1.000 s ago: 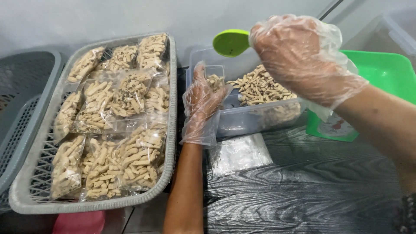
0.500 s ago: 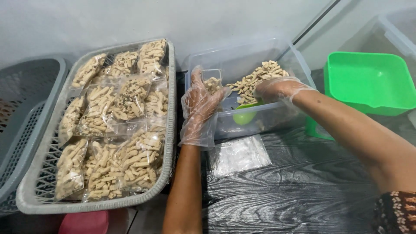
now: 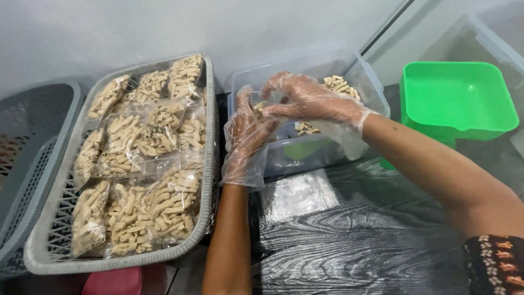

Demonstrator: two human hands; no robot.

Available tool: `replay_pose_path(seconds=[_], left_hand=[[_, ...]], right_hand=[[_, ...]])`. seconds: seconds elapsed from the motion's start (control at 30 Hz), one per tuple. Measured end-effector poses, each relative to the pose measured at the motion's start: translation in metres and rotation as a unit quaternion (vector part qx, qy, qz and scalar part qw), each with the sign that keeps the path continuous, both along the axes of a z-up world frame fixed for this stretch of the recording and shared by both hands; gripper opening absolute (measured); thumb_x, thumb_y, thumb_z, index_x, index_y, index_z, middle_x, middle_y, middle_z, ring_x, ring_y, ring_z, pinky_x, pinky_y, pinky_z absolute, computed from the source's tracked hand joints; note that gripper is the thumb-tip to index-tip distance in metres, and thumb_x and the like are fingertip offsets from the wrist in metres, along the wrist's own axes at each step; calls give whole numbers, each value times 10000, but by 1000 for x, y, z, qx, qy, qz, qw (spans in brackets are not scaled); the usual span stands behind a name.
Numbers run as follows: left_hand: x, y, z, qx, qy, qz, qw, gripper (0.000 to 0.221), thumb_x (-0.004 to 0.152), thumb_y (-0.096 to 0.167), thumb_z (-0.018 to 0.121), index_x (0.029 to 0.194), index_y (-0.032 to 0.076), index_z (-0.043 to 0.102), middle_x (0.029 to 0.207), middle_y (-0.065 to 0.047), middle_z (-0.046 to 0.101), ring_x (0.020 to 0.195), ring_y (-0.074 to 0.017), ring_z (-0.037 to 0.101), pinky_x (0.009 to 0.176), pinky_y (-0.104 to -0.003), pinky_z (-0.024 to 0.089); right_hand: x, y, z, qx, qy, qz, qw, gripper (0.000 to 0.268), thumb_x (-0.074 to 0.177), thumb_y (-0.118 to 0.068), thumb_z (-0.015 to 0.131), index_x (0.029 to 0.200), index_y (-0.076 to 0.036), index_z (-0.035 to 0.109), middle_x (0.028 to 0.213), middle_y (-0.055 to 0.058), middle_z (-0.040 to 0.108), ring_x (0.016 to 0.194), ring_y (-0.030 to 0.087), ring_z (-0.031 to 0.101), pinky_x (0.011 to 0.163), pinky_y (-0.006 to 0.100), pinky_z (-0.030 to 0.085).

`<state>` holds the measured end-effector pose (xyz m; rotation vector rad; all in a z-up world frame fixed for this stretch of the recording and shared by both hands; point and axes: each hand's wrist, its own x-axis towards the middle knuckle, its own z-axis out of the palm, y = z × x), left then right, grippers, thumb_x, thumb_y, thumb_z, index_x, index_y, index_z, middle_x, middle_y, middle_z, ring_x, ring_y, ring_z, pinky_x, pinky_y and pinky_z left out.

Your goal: The person scoops small beige snack pieces from a clear plastic container into a transparent plastic bag using a green scoop. The person then places the filled bag on a green scale, adjusts the contents, and sets the bag aside. This process is repeated multiple times throughout the clip.

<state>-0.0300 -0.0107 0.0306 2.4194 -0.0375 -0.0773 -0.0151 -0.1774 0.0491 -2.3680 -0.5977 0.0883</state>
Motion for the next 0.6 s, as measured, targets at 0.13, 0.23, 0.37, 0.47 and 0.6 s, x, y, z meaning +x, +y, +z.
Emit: replay_pose_path(seconds=[0.13,0.23,0.37,0.47,0.6], left_hand=[[5,14,-3,-72,-25,-61,995,1070,687,658,784,1555,362,232,1483,-158,549,1355,-422,528,1118,-554,425],[-4,16,10,-126,-45,-91,987,1144,683,617,813,1583,302,181,1533,-241,481,1392,-488,463,1157,-576,377],[-15,13,13,-161,-31,-116,980,1099,685,563,827,1563,247,246,1494,-259,507,1381,-487,471,1146,-582,379],[-16,14,10,-171,-20,-132,976,995,696,545,837,1516,235,366,1435,-230,565,1348,-451,521,1113,-564,417],[-17,15,8,-180,-12,-150,972,896,706,528,846,1469,223,486,1377,-202,623,1315,-416,572,1080,-546,456]], right_hand=[[43,-13,-33,42,-81,-34,995,239,953,-311,733,1075,-107,753,999,143,747,1001,345,699,875,488,567],[49,-32,-32,133,-54,-3,990,197,1020,-201,683,1094,-20,701,974,158,693,893,270,694,806,419,579],[36,-38,-26,292,7,5,956,142,1013,-94,675,1059,28,620,954,186,673,916,257,710,808,441,630],[36,-44,-25,287,23,3,958,183,973,-113,725,1078,11,642,914,117,654,914,169,669,825,413,646],[33,-39,-25,266,43,-6,963,250,987,-211,692,1152,-25,670,961,89,651,943,153,626,850,389,627]])
